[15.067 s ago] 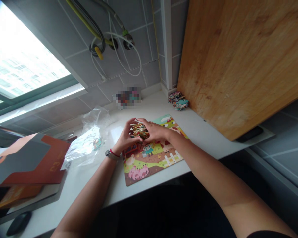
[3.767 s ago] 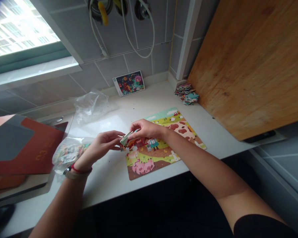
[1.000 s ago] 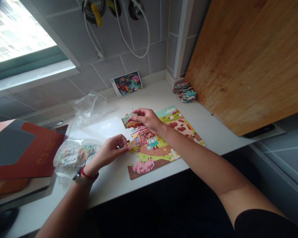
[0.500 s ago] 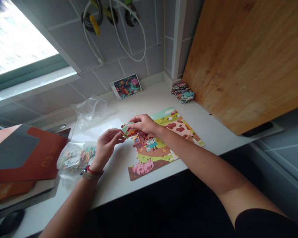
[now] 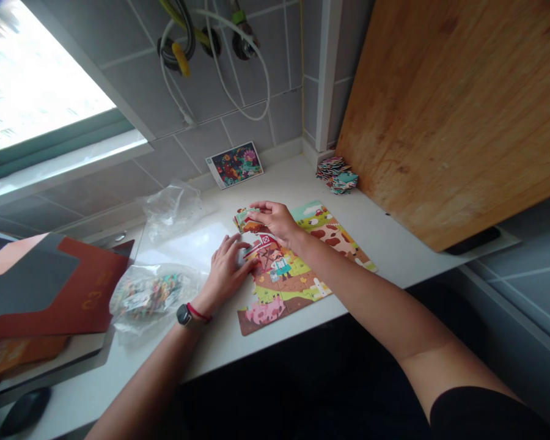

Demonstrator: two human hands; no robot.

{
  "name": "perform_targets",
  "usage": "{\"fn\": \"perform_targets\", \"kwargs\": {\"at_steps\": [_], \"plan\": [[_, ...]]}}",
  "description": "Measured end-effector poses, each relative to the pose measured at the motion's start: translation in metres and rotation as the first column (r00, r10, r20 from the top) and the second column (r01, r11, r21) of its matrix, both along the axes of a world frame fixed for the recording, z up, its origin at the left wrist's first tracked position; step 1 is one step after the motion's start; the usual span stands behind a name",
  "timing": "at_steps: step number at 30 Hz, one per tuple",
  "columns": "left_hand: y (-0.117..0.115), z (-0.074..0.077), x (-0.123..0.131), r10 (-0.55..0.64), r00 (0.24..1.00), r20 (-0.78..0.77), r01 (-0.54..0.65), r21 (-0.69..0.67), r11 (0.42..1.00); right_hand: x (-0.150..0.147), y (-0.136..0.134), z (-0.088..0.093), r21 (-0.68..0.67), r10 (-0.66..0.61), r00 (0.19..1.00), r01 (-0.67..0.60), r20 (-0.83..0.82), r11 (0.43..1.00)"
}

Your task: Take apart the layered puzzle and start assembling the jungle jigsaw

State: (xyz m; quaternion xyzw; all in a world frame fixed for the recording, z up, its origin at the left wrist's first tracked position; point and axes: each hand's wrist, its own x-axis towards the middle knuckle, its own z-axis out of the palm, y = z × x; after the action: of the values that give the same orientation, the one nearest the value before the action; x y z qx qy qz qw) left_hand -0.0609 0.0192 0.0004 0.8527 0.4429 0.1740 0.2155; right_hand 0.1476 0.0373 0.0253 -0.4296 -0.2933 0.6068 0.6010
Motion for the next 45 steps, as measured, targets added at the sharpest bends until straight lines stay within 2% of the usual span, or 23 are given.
{"fn": "perform_targets", "kwargs": {"at_steps": [3,7,9,11,14,17,22,24,26,29,31,34,39,45], "plan": [[0.009,-0.001,0.002,0.027,0.996,0.080,-0.023,-0.048,0.999,0.001,-0.001,0.002,-0.002,0.000,1.000,0.000,-0.022,1.000],[0.021,-0.002,0.003,0.085,0.954,0.288,-0.050,-0.125,0.991,0.002,-0.001,0.004,-0.019,0.007,0.999,-0.008,-0.051,1.000],[0.026,-0.001,0.003,0.156,0.901,0.405,-0.079,-0.200,0.977,0.002,0.000,0.003,-0.020,0.029,0.998,-0.030,-0.053,0.999],[0.032,0.003,0.005,0.248,0.815,0.524,-0.085,-0.315,0.945,0.002,0.001,0.001,-0.008,0.039,0.998,-0.039,-0.045,0.999],[0.040,0.012,0.010,0.375,0.671,0.640,-0.017,-0.492,0.870,0.003,0.004,-0.004,0.033,0.014,1.000,-0.014,-0.009,0.999],[0.050,0.022,0.022,0.396,0.633,0.666,0.071,-0.559,0.826,0.007,0.008,-0.008,0.055,-0.055,0.997,0.052,0.047,0.997],[0.067,0.032,0.051,0.325,0.671,0.667,0.140,-0.544,0.827,0.018,0.013,-0.009,0.064,-0.169,0.983,0.165,0.072,0.984],[0.072,0.030,0.060,0.269,0.706,0.655,0.123,-0.487,0.864,0.021,0.015,-0.010,0.083,-0.190,0.979,0.184,0.072,0.979],[0.076,0.024,0.065,0.208,0.764,0.610,0.046,-0.374,0.926,0.024,0.018,-0.013,0.096,-0.228,0.970,0.220,0.087,0.971],[0.072,0.008,0.064,0.121,0.900,0.419,-0.048,-0.182,0.982,0.028,0.022,-0.020,0.097,-0.312,0.943,0.302,0.114,0.948],[0.066,-0.004,0.061,0.021,0.974,0.225,-0.001,-0.090,0.996,0.031,0.024,-0.025,0.082,-0.357,0.927,0.349,0.118,0.933],[0.054,-0.017,0.059,-0.077,0.997,0.026,0.077,-0.013,0.997,0.033,0.026,-0.029,0.064,-0.382,0.916,0.377,0.119,0.924],[0.048,-0.017,0.066,-0.009,1.000,0.016,0.010,-0.042,0.999,0.032,0.026,-0.032,0.051,-0.358,0.923,0.354,0.143,0.934],[0.045,-0.004,0.070,0.065,0.984,0.166,-0.054,-0.070,0.996,0.031,0.023,-0.030,0.065,-0.367,0.918,0.361,0.153,0.930]]}}
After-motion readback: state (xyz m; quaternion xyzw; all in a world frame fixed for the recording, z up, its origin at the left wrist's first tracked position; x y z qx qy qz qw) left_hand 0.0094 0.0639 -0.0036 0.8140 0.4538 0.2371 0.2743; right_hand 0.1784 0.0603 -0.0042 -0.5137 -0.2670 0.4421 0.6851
